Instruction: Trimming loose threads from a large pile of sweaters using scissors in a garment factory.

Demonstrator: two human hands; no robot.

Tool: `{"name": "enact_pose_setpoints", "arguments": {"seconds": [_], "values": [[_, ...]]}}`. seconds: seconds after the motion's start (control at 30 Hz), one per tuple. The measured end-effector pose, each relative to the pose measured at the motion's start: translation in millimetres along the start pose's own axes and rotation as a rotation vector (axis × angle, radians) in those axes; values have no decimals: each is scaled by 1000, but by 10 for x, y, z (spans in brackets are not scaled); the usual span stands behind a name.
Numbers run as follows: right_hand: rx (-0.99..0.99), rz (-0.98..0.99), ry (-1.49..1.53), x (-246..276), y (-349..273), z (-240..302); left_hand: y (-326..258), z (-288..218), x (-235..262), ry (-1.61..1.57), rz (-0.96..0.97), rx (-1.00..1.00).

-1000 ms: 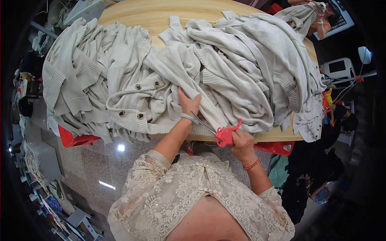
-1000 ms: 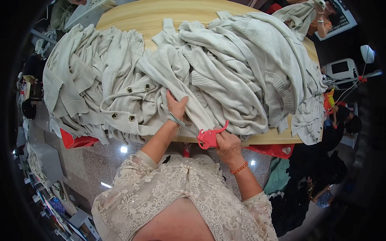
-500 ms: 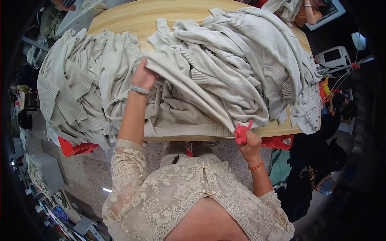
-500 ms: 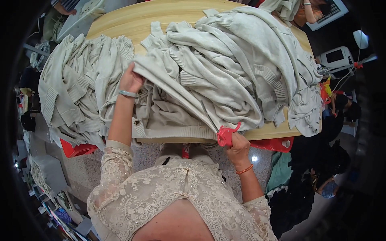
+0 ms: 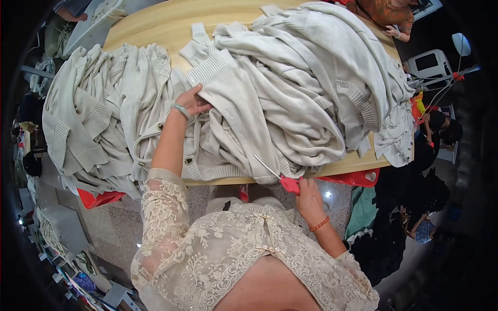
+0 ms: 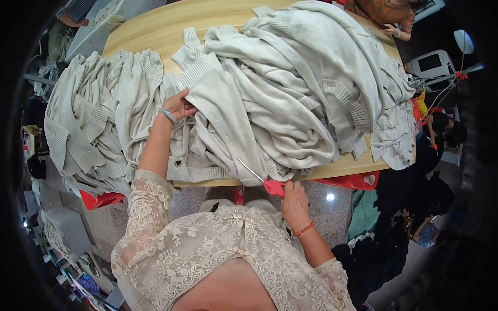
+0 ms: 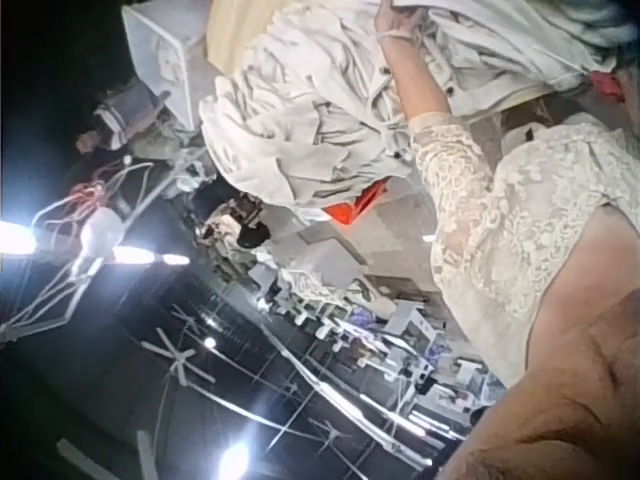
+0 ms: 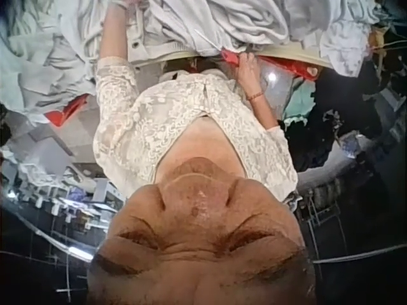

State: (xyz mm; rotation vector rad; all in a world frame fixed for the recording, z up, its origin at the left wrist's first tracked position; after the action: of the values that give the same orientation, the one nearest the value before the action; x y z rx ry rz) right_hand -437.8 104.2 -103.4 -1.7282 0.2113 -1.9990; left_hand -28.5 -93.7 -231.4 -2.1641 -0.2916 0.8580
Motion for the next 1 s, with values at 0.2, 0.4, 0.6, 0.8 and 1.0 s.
{"name": "enact_pose_setpoints", "arguments": {"seconds": [0.2, 0.4, 0.6, 0.8, 1.0], "values": [[74, -314, 297, 426, 279, 190, 31, -351, 11, -137, 18, -206], [378, -281, 146, 444, 690, 672, 100, -307, -112, -310, 127, -304], [260, -97, 309, 412, 1151, 932, 81, -161, -19, -271, 263, -350], [280, -139, 188, 816, 1691, 1476, 202, -173, 23, -354, 226, -337], [292, -154, 133, 968, 2003, 1825, 245, -195, 7, -202, 193, -344]]}}
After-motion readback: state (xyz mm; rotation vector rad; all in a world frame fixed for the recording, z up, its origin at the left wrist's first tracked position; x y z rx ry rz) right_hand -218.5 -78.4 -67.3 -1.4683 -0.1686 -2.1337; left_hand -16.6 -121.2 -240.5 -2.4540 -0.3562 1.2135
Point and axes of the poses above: each hand's wrist, its own y-axis towards the middle knuckle, its own x-axis out of the back of the hand, z = x × y, the point moved 8 cm from there along y, towards the middle knuckle, and after that the axes turned 8 degrees about -y, right-handed, at the moved point
